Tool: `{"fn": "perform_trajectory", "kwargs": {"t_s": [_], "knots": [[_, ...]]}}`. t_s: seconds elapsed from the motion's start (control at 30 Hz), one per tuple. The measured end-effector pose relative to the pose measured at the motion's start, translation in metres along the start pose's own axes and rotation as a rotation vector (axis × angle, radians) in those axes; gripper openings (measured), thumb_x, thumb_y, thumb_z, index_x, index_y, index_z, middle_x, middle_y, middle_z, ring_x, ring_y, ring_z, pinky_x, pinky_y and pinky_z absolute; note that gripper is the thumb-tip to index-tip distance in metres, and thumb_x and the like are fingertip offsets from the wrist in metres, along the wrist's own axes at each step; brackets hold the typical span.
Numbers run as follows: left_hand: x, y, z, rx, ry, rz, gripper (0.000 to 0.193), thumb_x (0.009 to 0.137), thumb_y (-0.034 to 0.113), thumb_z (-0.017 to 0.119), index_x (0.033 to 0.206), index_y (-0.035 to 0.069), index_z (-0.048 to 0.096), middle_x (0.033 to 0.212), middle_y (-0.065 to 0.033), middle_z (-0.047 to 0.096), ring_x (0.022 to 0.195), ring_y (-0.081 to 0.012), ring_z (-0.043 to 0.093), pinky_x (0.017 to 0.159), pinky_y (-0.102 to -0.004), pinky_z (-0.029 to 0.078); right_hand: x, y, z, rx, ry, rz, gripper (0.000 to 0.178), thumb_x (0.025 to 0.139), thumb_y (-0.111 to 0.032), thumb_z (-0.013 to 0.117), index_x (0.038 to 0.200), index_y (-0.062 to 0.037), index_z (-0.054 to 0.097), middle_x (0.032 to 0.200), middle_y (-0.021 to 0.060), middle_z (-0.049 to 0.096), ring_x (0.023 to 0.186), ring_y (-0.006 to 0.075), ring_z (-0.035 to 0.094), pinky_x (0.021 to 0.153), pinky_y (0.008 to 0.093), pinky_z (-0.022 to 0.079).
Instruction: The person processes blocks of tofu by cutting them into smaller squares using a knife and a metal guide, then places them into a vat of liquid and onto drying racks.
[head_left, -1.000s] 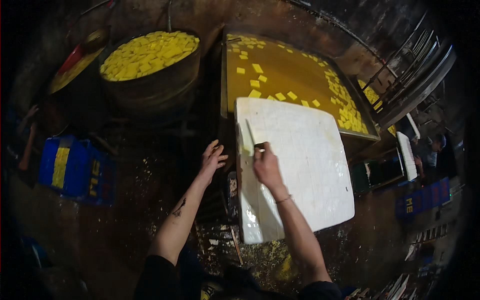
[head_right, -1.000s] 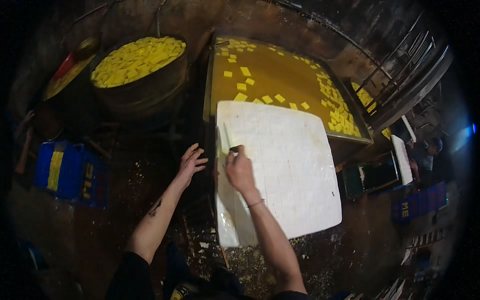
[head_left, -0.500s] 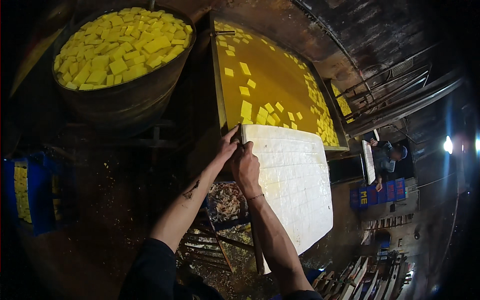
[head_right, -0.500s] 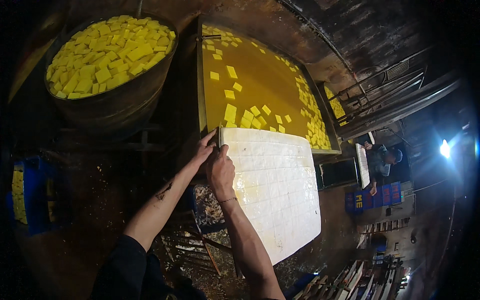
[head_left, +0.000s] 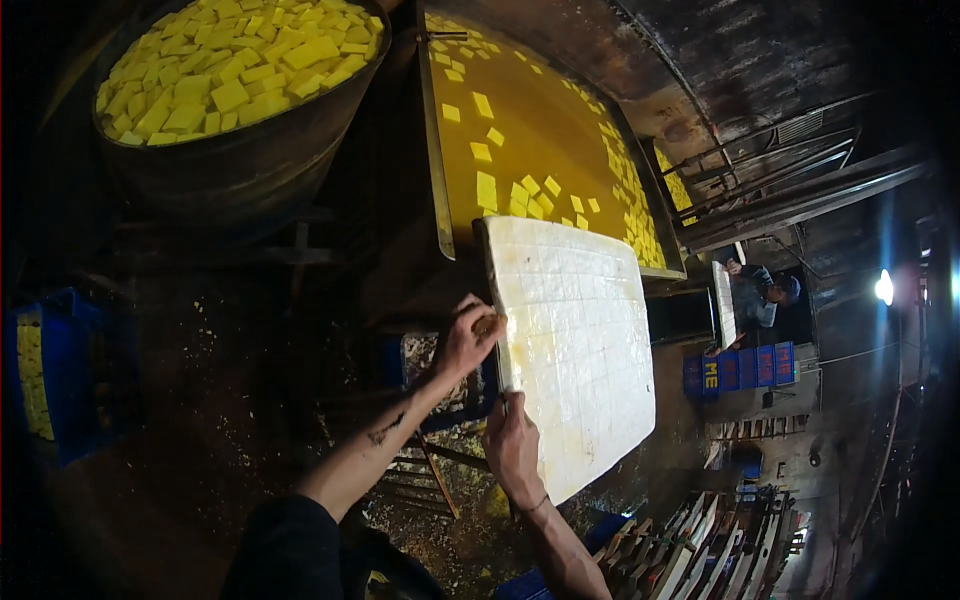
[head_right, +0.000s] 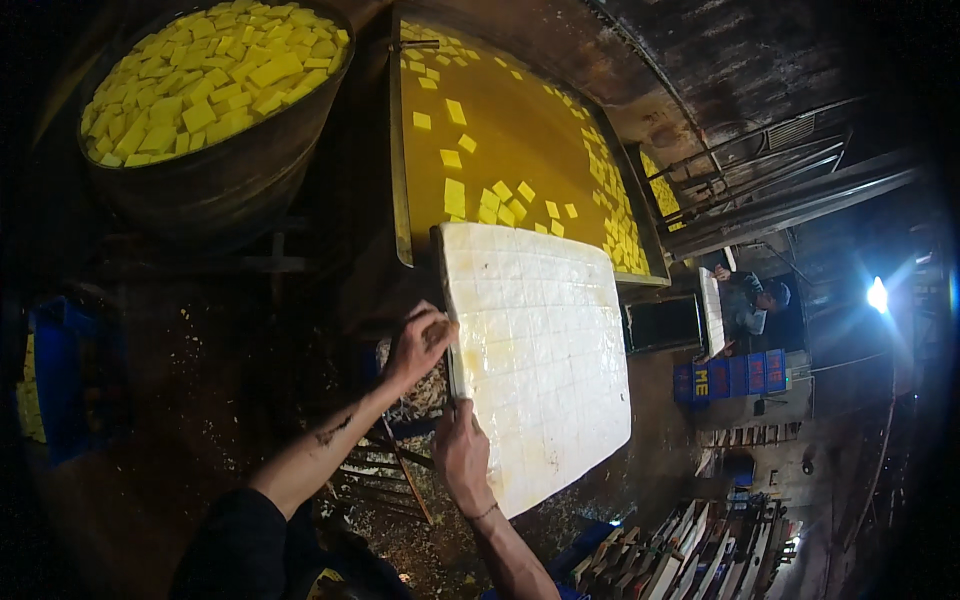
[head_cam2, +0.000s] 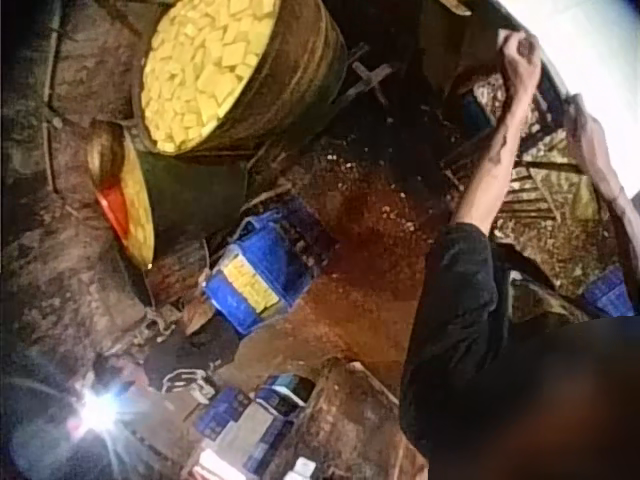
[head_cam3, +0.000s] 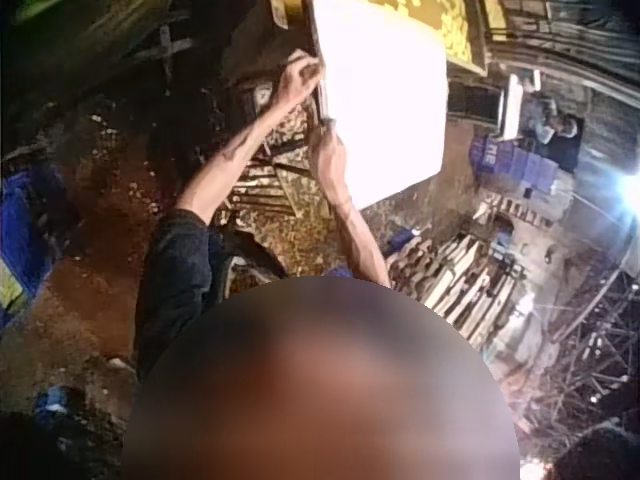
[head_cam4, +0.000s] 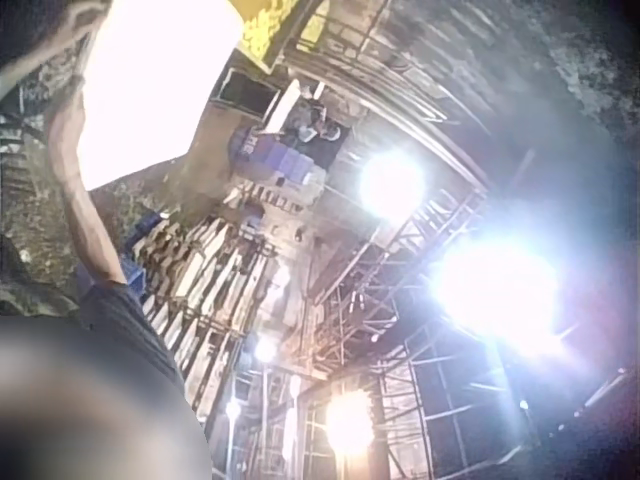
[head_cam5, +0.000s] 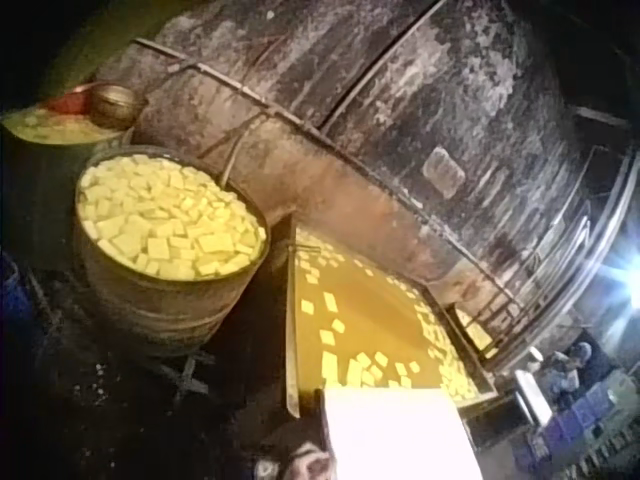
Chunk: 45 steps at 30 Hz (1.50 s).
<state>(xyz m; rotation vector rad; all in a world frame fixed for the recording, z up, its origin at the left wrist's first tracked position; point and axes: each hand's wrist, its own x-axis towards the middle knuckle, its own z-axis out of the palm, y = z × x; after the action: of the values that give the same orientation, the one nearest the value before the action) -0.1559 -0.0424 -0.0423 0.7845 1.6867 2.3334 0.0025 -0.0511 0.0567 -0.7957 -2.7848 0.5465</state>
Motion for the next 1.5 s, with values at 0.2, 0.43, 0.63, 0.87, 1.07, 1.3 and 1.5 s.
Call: {"fn": "perform_trajectory", "kwargs": {"t_s": [0.2,0.43,0.63,0.87,1.07,1.3,1.5], "knots": [[-0.105,0.04,0.028,0.039,0.072,-0.031,0.017,0.085,0.013,0.067,0.087,-0.002,0.059,0.083,-0.0128,0.055,0.071,-0.0252,0.059,0.064,-0.0344,0.047,-0.104,0.023,-0.026,-0.064,-0.054,0.07,0.031,0.088,-0.004,0.056,0.118,0.0002,0.047,0.08,0.0284,0.06,0.067,0.047,0.06,0.055,0.051,0.046],[-0.227,0.077,0.069,0.035,0.112,-0.268,0.023,0.091,0.023,0.064,0.094,0.001,0.058,0.083,-0.0084,0.055,0.075,-0.0202,0.054,0.067,-0.0343,0.044,-0.217,0.074,-0.034,-0.034,0.034,-0.009,0.036,0.088,-0.004,0.058,0.123,-0.0026,0.048,0.09,0.0261,0.061,0.073,0.0457,0.061,0.055,0.0501,0.048],[-0.321,0.07,0.121,-0.604,0.402,-1.058,0.043,0.098,0.051,0.045,0.092,0.01,0.056,0.068,0.0004,0.054,0.057,-0.0107,0.053,0.051,-0.0279,0.043,-0.3,0.122,-0.036,0.38,-0.077,0.08,0.024,0.097,-0.013,0.052,0.117,-0.0005,0.049,0.079,0.0251,0.061,0.073,0.0399,0.064,0.061,0.0437,0.048],[-0.459,-0.004,0.204,-0.466,0.484,-1.47,0.029,0.095,0.04,0.055,0.091,0.012,0.054,0.066,-0.0013,0.054,0.047,-0.0122,0.05,0.035,-0.0259,0.035,-0.444,0.219,-0.1,0.756,-0.155,0.458,0.024,0.099,-0.016,0.053,0.117,-0.0004,0.053,0.075,0.0047,0.056,0.071,0.0085,0.046,0.062,0.0271,0.042],[-0.37,-0.081,0.213,-0.178,0.425,-1.471,0.091,0.091,0.073,0.031,0.155,0.011,0.013,0.159,-0.0188,0.015,0.144,-0.036,0.022,0.114,-0.0481,0.027,-0.455,0.303,-0.173,0.771,0.184,0.595,0.022,0.1,-0.016,0.053,0.115,0.0003,0.055,0.082,-0.0013,0.054,0.074,0.0048,0.045,0.064,0.0219,0.039],[-0.452,-0.236,0.15,0.731,0.207,-1.303,0.089,0.086,0.049,0.064,0.149,-0.001,0.024,0.142,-0.025,0.044,0.132,-0.0376,0.042,0.11,-0.0423,0.036,-0.415,0.394,-0.186,0.685,0.052,0.783,0.027,0.099,-0.02,0.057,0.116,0.0006,0.054,0.08,-0.0015,0.051,0.075,0.0056,0.045,0.067,0.0236,0.04],[-0.471,-0.27,0.133,1.046,0.06,-1.239,0.073,0.091,0.021,0.063,0.148,0.002,0.021,0.135,-0.0239,0.05,0.114,-0.0368,0.06,0.092,-0.0407,0.053,-0.367,0.455,-0.14,0.543,-0.165,0.648,0.019,0.094,-0.016,0.059,0.105,-0.0017,0.054,0.08,0.008,0.058,0.078,0.0108,0.051,0.07,0.0306,0.046]]}}
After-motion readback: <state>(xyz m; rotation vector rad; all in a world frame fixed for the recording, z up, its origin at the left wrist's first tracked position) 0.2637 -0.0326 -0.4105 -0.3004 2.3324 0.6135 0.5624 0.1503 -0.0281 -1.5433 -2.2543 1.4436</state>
